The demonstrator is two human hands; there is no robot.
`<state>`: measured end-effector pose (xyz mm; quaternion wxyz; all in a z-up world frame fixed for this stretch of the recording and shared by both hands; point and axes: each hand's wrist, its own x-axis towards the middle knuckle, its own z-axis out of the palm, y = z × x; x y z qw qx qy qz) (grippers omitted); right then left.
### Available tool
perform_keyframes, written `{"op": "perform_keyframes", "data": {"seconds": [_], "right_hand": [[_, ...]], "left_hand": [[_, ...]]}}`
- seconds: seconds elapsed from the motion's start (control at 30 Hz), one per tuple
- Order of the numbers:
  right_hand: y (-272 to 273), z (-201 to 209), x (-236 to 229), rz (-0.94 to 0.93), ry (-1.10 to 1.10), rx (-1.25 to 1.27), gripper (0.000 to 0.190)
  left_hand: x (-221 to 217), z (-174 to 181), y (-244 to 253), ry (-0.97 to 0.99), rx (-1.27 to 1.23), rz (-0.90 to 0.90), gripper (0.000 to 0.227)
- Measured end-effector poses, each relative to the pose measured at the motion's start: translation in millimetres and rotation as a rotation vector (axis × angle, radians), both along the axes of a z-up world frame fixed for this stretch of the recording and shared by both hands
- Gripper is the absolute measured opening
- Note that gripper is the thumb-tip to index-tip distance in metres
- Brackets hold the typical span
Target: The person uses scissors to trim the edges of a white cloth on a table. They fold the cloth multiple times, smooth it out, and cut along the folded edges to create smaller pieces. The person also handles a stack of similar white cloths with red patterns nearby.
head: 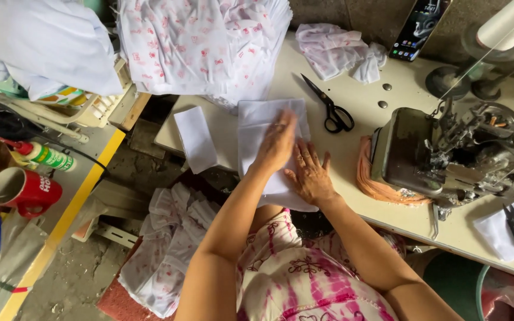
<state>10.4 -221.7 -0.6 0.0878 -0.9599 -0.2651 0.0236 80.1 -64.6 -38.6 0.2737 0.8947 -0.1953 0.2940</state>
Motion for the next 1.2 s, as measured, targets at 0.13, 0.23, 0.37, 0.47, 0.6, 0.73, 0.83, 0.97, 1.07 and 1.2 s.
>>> {"op": "perform_keyframes", "data": {"seconds": [0.13,0.23,0.37,0.47,0.6,0.73,0.83,0.97,1.07,1.2], "right_hand": [[-6,-14,2,-0.012,-0.005,-0.006,0.075],[-14,-13,-5,-0.025,-0.002,0.038,0.077],[-21,-8,-8,-0.088,-0.019,0.166,0.082],[-22,4,-10,-0.146,0.060,0.277,0.090],[-20,23,-4,-0.217,0.129,0.339,0.094],[-35,-15,18,-0.171,0.085,0.303,0.069],[-47,1,25,0.170,-0.092,0.788,0.031],[-47,80,21,0.053,0.286,0.924,0.021],[-46,122,31,0.036,0.324,0.937,0.022],[-43,175,36,0.065,0.451,0.865,0.024]], "left_hand": [[21,-16,-11,0.469,0.230,0.067,0.056],[29,-8,-5,0.527,0.268,0.128,0.055],[59,-17,12,0.517,0.218,0.205,0.067],[95,-42,24,0.637,0.259,0.223,0.066],[96,-9,34,0.765,0.083,-0.003,0.039],[21,109,57,0.821,-0.139,-0.263,0.029],[-17,170,77,0.819,-0.158,-0.358,0.044],[-47,220,99,0.973,0.046,-0.320,0.038],[-60,230,105,1.123,-0.151,-0.336,0.031],[-63,220,112,1.189,-0.717,-0.338,0.024]]}}
